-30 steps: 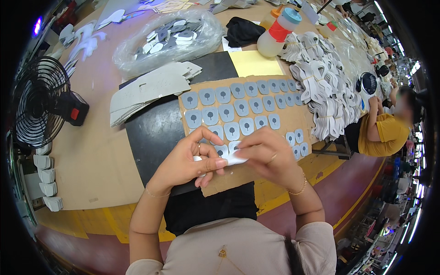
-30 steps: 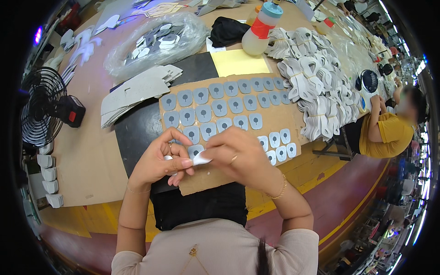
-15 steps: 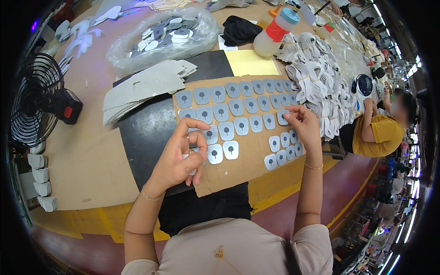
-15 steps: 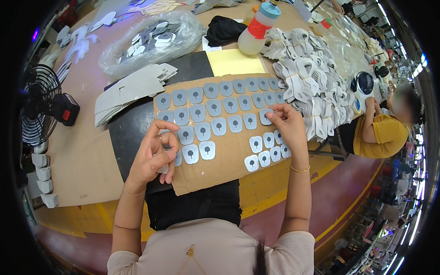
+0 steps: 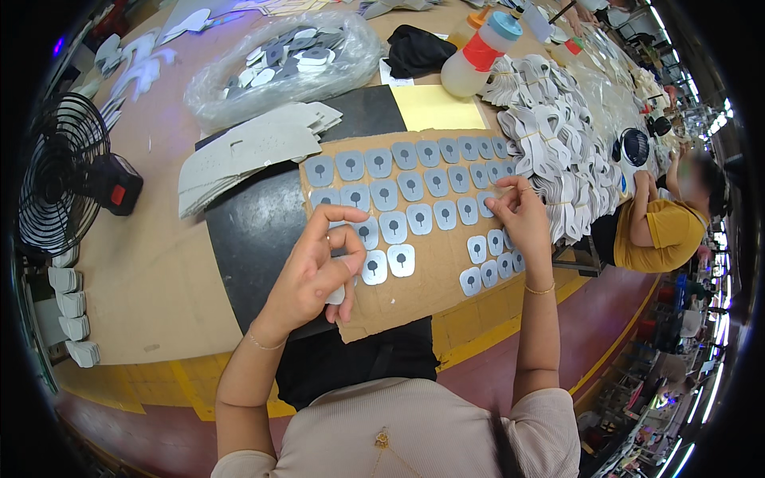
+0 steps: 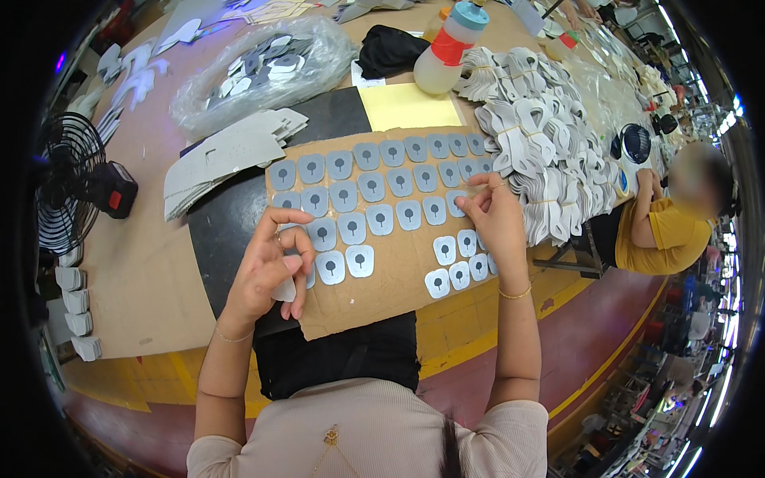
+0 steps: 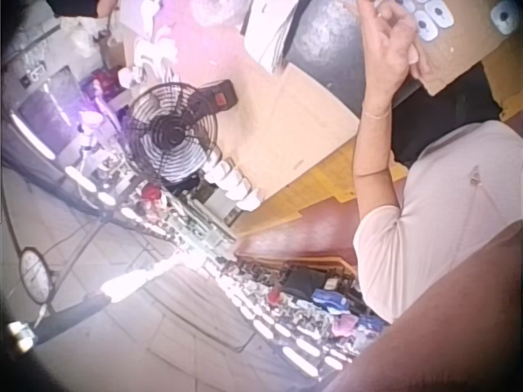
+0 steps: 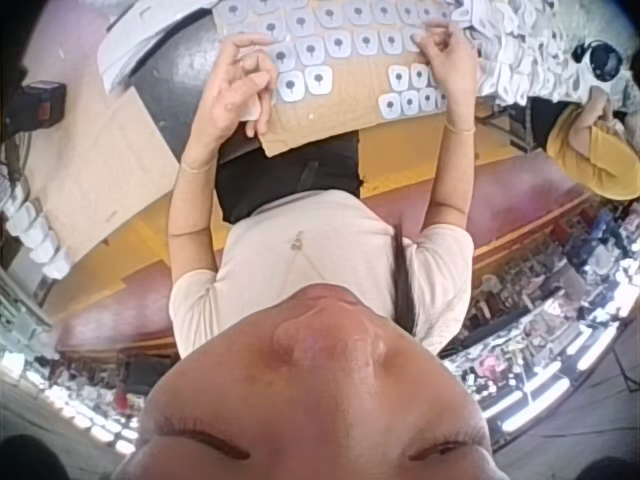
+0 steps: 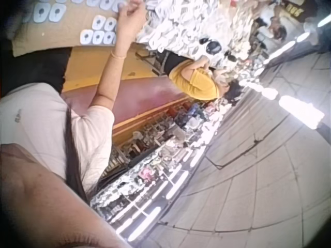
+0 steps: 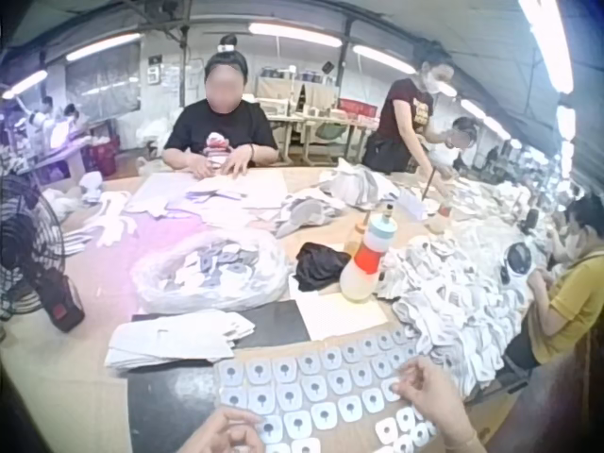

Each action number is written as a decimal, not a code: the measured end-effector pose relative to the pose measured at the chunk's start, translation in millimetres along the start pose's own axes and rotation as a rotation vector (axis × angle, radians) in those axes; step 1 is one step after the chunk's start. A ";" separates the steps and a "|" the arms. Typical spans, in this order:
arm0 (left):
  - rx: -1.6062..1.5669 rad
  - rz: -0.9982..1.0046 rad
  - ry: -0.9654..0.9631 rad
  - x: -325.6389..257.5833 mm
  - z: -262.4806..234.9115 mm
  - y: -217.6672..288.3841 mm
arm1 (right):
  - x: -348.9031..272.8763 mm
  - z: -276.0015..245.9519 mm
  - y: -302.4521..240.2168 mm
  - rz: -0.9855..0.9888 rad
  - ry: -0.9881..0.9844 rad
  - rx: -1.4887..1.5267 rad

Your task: The person arranges white foam pieces and small blue circular components on a cardboard sheet at a workbench. She picks up the components one by one and places them in rows, then briefly handles a squeeze bottle before returning to the assembly.

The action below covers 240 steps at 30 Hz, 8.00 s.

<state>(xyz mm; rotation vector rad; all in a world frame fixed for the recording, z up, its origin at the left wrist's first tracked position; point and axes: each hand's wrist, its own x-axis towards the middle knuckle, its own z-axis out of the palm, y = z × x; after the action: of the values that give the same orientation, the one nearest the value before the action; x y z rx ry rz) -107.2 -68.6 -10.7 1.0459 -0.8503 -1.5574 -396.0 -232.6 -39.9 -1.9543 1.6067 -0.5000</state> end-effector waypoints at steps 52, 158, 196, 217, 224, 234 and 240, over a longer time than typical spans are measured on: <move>-0.023 0.124 0.044 4.1 -3.7 -5.5 | -16.6 -21.5 5.4 0.055 0.099 0.320; -0.635 -0.164 0.119 17.7 -31.1 33.4 | 9.3 -63.0 22.6 0.055 0.133 0.565; -0.191 -0.118 0.284 15.0 2.1 8.0 | -43.4 15.0 -90.6 -0.841 0.017 0.039; -0.342 -0.158 -0.003 6.9 -3.2 7.1 | -43.0 30.8 -116.9 -0.716 -0.316 0.434; -0.416 -0.156 -0.011 3.9 -15.4 11.3 | -49.3 17.7 -93.7 -0.533 -0.275 0.660; -0.296 -0.112 0.219 -8.3 -16.8 9.9 | -62.1 12.0 -48.7 -0.014 -0.232 0.846; -0.355 -0.072 0.248 -15.2 -30.1 0.9 | -66.7 2.6 -60.1 0.073 -0.300 0.760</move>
<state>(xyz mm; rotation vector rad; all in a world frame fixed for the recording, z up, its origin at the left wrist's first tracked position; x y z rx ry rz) -77.6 -54.3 -18.1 0.9895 -0.3532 -1.5297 -362.6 -159.3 -0.1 -1.3138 1.0713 -0.6350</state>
